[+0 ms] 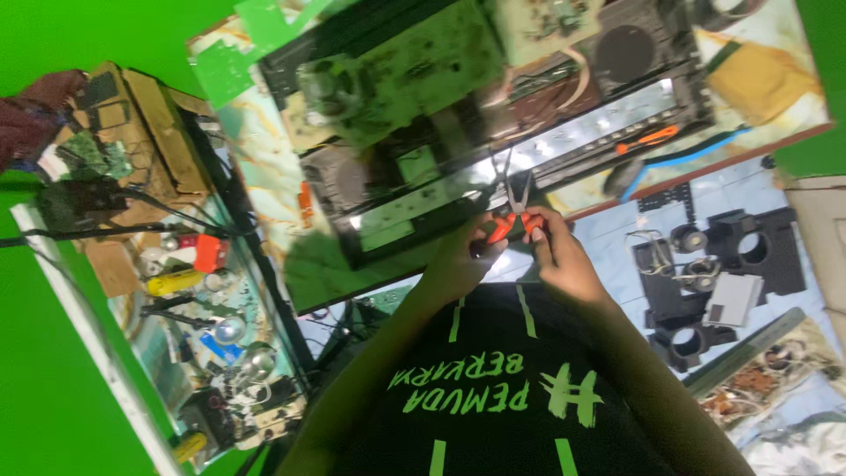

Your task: The person repairs an electronic keyboard on a workbench by using a screwdriver to remove and replace screws from the internal metal chassis, handling wires, and adjusting internal components.

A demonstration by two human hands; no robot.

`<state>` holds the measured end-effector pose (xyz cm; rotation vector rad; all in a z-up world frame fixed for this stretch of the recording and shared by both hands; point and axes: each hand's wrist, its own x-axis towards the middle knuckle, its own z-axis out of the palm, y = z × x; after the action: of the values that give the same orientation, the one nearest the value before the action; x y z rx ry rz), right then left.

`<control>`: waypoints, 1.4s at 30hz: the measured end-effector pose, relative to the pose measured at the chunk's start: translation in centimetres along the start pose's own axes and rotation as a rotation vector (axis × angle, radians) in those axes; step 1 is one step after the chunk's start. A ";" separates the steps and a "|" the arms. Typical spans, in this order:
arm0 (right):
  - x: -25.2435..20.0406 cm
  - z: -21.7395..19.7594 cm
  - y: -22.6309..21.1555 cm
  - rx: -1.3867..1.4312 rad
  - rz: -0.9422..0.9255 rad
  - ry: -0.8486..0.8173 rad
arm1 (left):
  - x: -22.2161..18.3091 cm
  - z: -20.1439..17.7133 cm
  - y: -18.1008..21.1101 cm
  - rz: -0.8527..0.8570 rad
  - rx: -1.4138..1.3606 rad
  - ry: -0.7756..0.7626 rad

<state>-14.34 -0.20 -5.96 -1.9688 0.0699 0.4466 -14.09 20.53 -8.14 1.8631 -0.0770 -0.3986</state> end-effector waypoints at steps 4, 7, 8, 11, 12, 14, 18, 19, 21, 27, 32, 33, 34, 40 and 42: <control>2.5 -7.6 3.8 0.017 -0.054 0.014 | 5.5 7.0 1.4 -0.026 -0.199 -0.058; 3.2 -12.0 5.1 -0.061 -0.107 0.003 | 8.2 11.0 2.8 -0.152 -0.267 -0.069; 3.6 -13.2 5.3 -0.092 -0.200 0.007 | 9.3 12.1 3.4 -0.196 -0.248 -0.050; 5.3 -15.7 6.0 -0.107 -0.182 -0.007 | 11.1 14.6 4.5 -0.183 -0.196 0.009; 5.4 -16.1 6.4 -0.103 -0.120 -0.034 | 11.1 15.4 4.7 -0.196 -0.176 0.032; 6.4 -16.7 7.4 -0.053 -0.234 -0.069 | 11.6 16.3 4.9 -0.226 -0.126 0.082; 8.0 -17.0 9.6 -0.200 -0.276 -0.021 | 12.4 17.0 5.3 -0.268 -0.263 0.105; 8.1 -17.0 10.2 -0.223 -0.231 -0.052 | 12.0 17.1 5.3 -0.273 -0.285 0.102; 8.5 -16.8 11.0 -0.269 -0.154 -0.106 | 11.4 17.5 5.2 -0.304 -0.326 0.132; 9.1 -16.8 11.9 -0.281 -0.212 -0.088 | 11.7 18.5 3.6 -0.302 -0.508 0.198; 9.2 -16.3 11.7 -0.270 -0.429 -0.074 | 12.0 19.4 2.2 -0.173 -0.242 0.199; 9.1 -16.2 11.7 -0.281 -0.477 -0.085 | 12.0 19.8 2.1 -0.192 -0.293 0.211; 9.0 -16.2 11.7 -0.239 -0.426 -0.098 | 12.0 20.1 2.1 -0.210 -0.344 0.224; 8.9 -16.7 11.2 -0.178 -0.309 -0.085 | 11.9 20.8 2.8 -0.109 -0.381 0.273; 8.8 -16.8 10.8 -0.177 -0.331 -0.087 | 11.8 20.8 3.1 -0.138 -0.400 0.274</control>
<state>-4.17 -18.44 -12.23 -2.0816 -0.3567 0.3284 -9.00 -2.41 -13.61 1.5132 0.2991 -0.2291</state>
